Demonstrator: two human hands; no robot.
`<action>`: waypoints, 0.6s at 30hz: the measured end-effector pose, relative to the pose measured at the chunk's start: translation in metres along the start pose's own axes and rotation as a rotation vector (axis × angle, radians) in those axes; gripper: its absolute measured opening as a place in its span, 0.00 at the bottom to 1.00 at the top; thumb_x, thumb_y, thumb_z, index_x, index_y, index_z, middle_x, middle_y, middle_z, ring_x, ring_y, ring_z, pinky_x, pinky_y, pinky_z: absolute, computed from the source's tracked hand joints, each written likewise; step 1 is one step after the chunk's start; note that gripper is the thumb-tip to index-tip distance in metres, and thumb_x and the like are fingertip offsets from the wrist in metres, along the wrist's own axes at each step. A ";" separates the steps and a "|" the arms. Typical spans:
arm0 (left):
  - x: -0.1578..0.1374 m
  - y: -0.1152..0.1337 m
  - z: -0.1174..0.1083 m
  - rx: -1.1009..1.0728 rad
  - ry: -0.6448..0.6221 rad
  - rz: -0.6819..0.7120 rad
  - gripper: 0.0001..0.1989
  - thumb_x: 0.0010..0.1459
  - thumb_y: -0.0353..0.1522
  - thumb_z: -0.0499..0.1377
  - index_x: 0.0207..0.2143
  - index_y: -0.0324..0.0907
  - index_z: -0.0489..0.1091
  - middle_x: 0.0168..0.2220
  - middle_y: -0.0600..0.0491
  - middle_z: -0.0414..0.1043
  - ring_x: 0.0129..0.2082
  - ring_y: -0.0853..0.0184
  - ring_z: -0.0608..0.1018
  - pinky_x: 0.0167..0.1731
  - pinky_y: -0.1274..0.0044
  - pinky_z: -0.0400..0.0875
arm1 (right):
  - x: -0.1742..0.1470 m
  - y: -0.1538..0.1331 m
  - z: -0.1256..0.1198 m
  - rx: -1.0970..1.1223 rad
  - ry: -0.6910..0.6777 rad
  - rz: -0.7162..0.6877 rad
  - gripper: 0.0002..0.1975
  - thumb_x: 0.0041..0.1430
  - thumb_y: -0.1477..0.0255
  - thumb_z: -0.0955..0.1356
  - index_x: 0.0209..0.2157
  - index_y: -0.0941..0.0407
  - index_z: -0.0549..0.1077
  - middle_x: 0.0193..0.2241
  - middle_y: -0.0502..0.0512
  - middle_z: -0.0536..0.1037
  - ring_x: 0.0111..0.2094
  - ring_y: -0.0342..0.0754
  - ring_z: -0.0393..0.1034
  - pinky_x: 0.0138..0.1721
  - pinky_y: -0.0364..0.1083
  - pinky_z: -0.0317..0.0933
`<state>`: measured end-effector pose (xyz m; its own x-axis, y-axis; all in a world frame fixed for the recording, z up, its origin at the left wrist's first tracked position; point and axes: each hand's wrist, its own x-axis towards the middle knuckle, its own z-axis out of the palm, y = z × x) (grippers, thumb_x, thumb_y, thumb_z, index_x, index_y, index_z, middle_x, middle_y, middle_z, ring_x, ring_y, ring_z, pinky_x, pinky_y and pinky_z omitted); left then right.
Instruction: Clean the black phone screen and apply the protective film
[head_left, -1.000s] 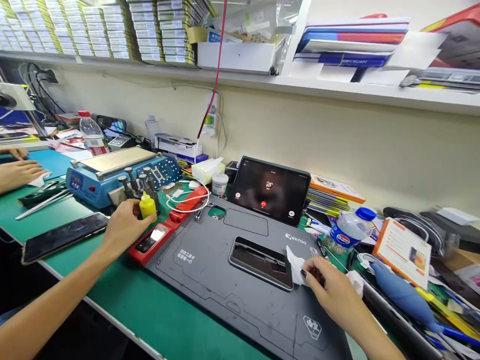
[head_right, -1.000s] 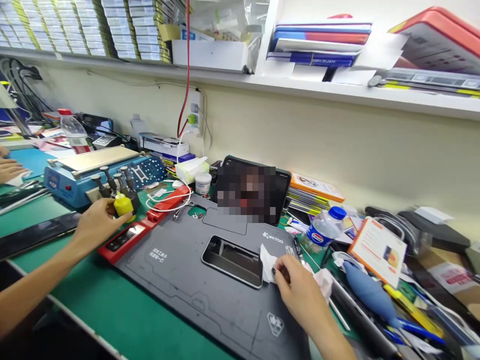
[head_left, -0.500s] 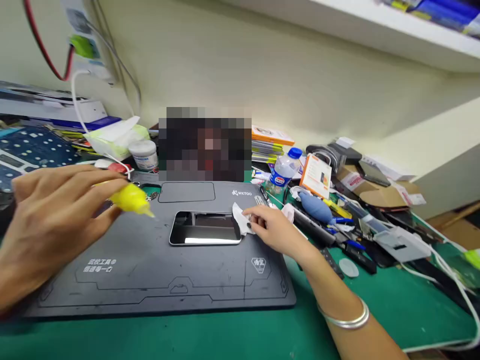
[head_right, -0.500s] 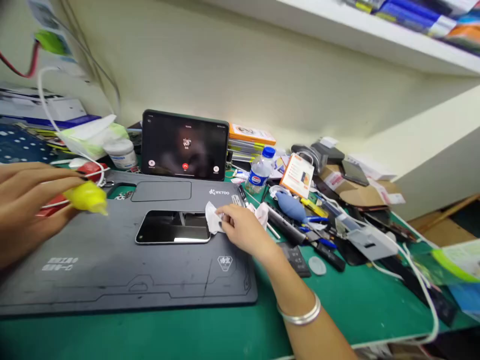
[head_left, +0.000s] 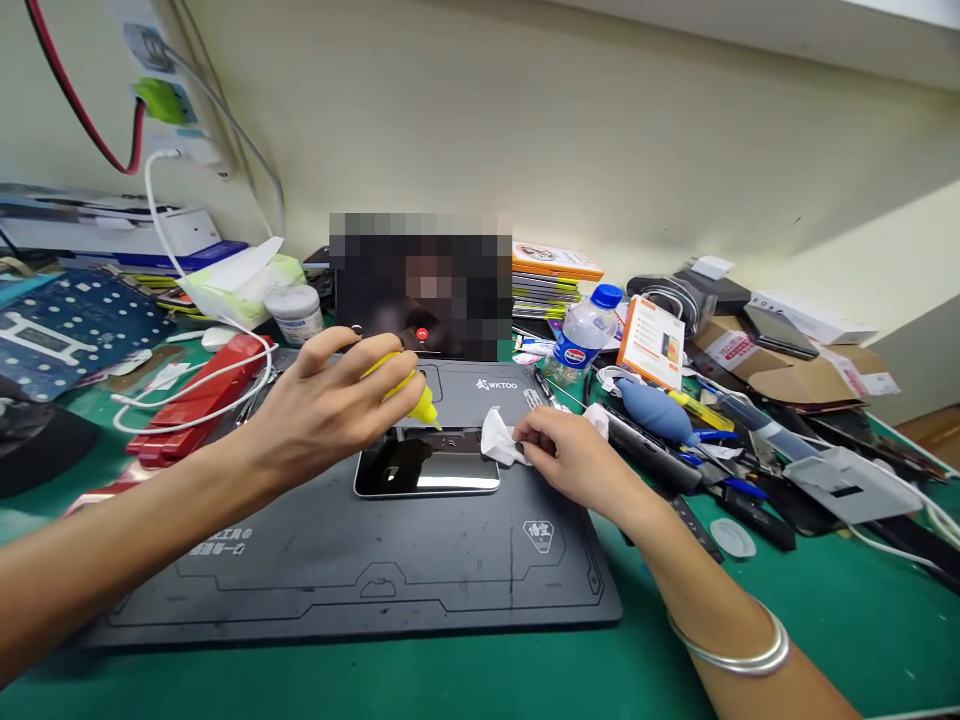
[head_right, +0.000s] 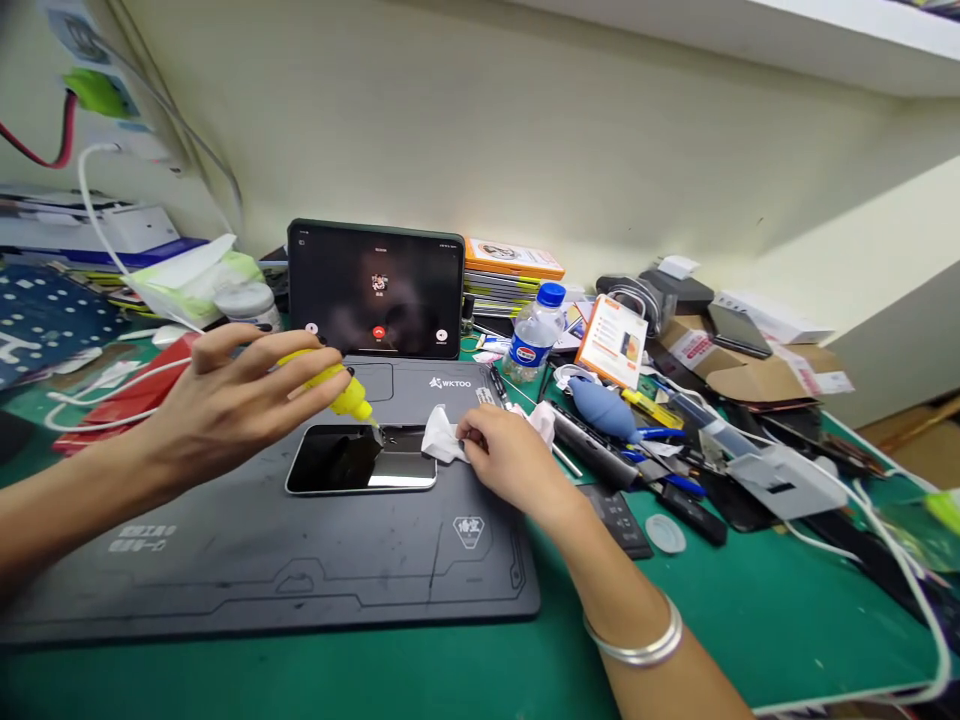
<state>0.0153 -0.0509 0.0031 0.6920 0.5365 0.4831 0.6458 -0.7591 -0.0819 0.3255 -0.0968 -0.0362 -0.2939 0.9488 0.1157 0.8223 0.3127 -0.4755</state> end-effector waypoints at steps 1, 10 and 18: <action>-0.001 0.000 -0.001 0.001 0.003 0.007 0.19 0.75 0.27 0.47 0.44 0.52 0.77 0.53 0.52 0.83 0.58 0.53 0.80 0.52 0.57 0.70 | 0.000 0.000 0.000 -0.001 0.002 0.000 0.11 0.58 0.83 0.66 0.32 0.53 0.75 0.28 0.50 0.77 0.27 0.47 0.69 0.32 0.46 0.62; -0.004 0.005 -0.003 0.281 0.287 0.274 0.14 0.68 0.20 0.58 0.45 0.48 0.76 0.49 0.52 0.85 0.51 0.60 0.83 0.51 0.67 0.68 | 0.000 0.003 0.000 -0.013 0.000 -0.019 0.12 0.59 0.85 0.66 0.31 0.54 0.75 0.27 0.48 0.76 0.27 0.45 0.68 0.32 0.45 0.63; -0.017 -0.009 0.010 -0.575 0.067 -0.414 0.11 0.56 0.34 0.65 0.42 0.47 0.80 0.45 0.51 0.85 0.49 0.53 0.83 0.56 0.59 0.72 | 0.000 0.010 -0.004 -0.018 -0.048 -0.008 0.09 0.62 0.82 0.68 0.32 0.54 0.76 0.28 0.48 0.78 0.29 0.45 0.72 0.34 0.45 0.66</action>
<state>0.0008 -0.0492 -0.0127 0.3931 0.8134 0.4287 0.5658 -0.5815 0.5845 0.3359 -0.0931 -0.0377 -0.3236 0.9430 0.0771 0.8280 0.3217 -0.4592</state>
